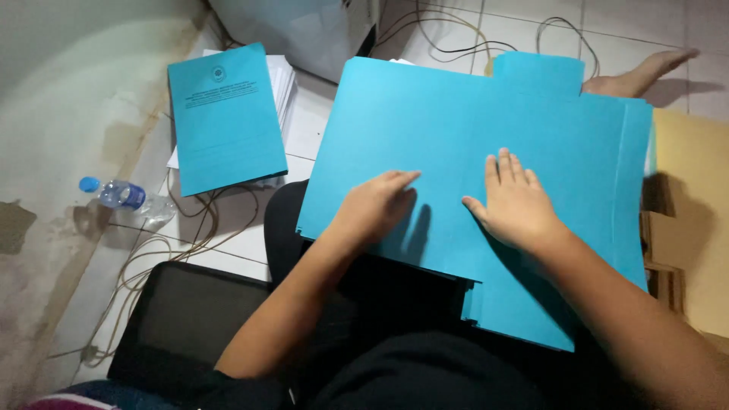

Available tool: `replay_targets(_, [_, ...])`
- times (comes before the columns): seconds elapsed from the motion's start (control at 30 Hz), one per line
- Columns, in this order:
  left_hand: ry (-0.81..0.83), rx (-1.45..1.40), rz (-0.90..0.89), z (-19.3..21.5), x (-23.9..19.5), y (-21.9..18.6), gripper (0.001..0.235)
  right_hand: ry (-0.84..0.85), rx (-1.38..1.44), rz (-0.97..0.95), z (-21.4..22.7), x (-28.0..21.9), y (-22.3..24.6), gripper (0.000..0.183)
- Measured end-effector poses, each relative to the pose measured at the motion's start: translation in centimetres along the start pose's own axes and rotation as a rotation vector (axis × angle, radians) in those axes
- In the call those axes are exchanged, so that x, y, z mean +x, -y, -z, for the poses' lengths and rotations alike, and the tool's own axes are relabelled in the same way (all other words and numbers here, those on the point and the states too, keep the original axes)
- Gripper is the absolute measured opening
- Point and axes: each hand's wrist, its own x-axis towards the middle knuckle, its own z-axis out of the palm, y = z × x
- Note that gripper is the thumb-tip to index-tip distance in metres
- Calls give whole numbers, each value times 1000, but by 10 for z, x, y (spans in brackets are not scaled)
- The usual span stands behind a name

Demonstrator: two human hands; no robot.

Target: The person sits on the floor and folds light blue file folders by hand. They repeatedly open each folder, fold the side flaps inward, and press down to flatten the creases before stacking them.

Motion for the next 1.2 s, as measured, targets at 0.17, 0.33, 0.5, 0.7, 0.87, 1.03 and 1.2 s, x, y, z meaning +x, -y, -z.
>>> replay_targets(0.17, [-382, 382, 212, 56, -4, 173, 22, -200, 78, 345, 12, 70, 90, 81])
replay_targets(0.33, [-127, 640, 461, 61, -29, 260, 59, -328, 204, 395, 17, 94, 129, 75])
replay_targets(0.5, [40, 548, 461, 85, -28, 247, 80, -314, 226, 373, 14, 94, 126, 73])
replay_targets(0.7, [64, 428, 458, 109, -32, 236, 62, -289, 227, 359, 16, 94, 128, 74])
replay_targets(0.87, [93, 439, 421, 112, -39, 233, 47, -291, 221, 359, 16, 94, 128, 74])
replay_targets(1.03, [83, 543, 326, 98, -42, 250, 35, -309, 199, 361, 13, 96, 127, 74])
replay_targets(1.2, [55, 500, 273, 105, -46, 248, 39, -293, 209, 350, 16, 94, 129, 75])
